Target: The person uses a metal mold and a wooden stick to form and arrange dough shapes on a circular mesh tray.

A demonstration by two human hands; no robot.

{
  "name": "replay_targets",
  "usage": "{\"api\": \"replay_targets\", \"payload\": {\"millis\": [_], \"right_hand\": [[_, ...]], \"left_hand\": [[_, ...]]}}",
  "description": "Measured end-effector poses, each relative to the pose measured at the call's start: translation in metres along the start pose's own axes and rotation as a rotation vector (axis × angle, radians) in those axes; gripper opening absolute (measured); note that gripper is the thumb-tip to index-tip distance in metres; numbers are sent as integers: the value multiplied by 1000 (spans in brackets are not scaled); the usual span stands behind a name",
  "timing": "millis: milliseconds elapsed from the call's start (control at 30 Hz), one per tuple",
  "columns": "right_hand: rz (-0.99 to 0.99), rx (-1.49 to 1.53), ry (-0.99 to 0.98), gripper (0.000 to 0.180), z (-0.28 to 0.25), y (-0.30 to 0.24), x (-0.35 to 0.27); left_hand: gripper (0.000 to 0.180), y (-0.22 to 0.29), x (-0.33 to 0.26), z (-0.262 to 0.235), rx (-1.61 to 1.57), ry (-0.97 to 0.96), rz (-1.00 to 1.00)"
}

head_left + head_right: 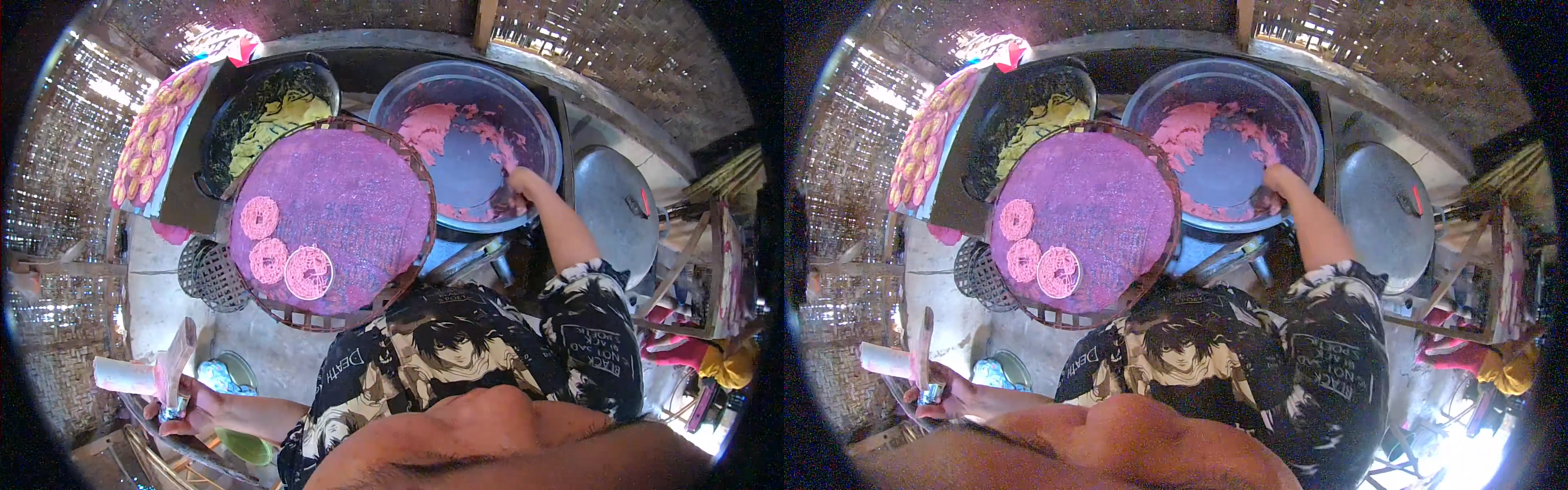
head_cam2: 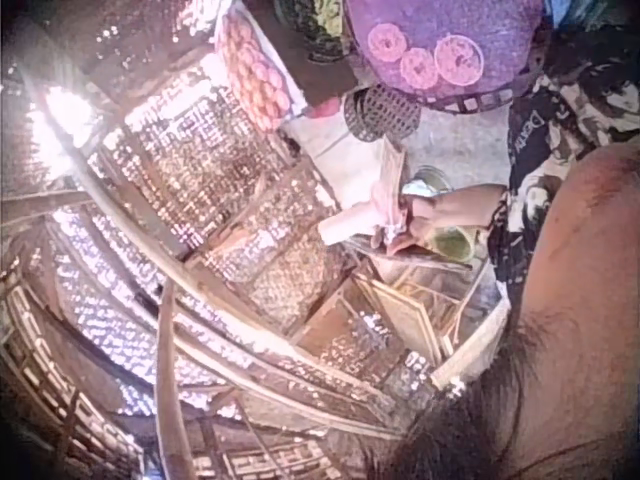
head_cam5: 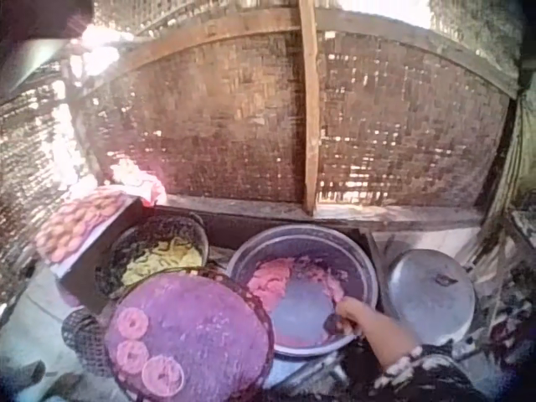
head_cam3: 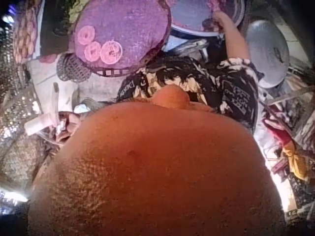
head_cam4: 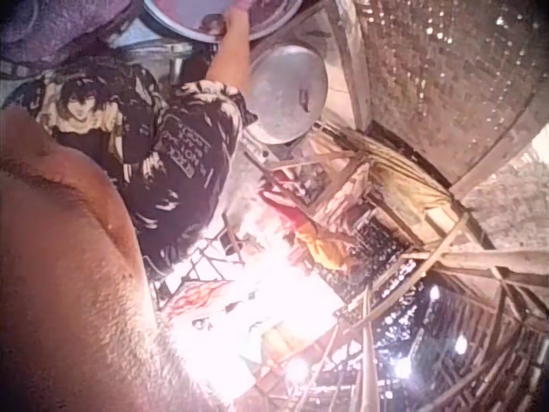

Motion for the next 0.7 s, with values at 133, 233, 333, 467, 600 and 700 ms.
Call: {"api": "replay_targets", "payload": {"millis": [133, 233, 333, 467, 600, 700], "right_hand": [[81, 62, -133, 22, 30, -20, 25], [321, 133, -314, 25, 65, -48, 32], [149, -594, -416, 30, 47, -58, 74], [70, -869, 99, 39, 28, -85, 55], [8, -890, 223, 36, 30, -92, 49], [-26, -882, 297, 34, 30, -93, 44]], "left_hand": [[37, 15, 1, -26, -57, -62, -47], [33, 43, -2, -41, -260, -118, -121], [31, 54, -10, -53, -70, -78, -74], [30, 59, -24, -32, 26, -5, -60], [30, 78, -29, -41, 48, -65, -8], [31, 73, -32, -34, 72, -66, -26]]}}
Point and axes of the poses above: each hand's wrist, its own x-axis towards the middle knuckle, its own z-axis out of the palm, y = z × x, the point moved 5 cm from there along x, towards the middle knuckle, and after that the axes turned 14 degrees about -y, right-handed, at the moved point
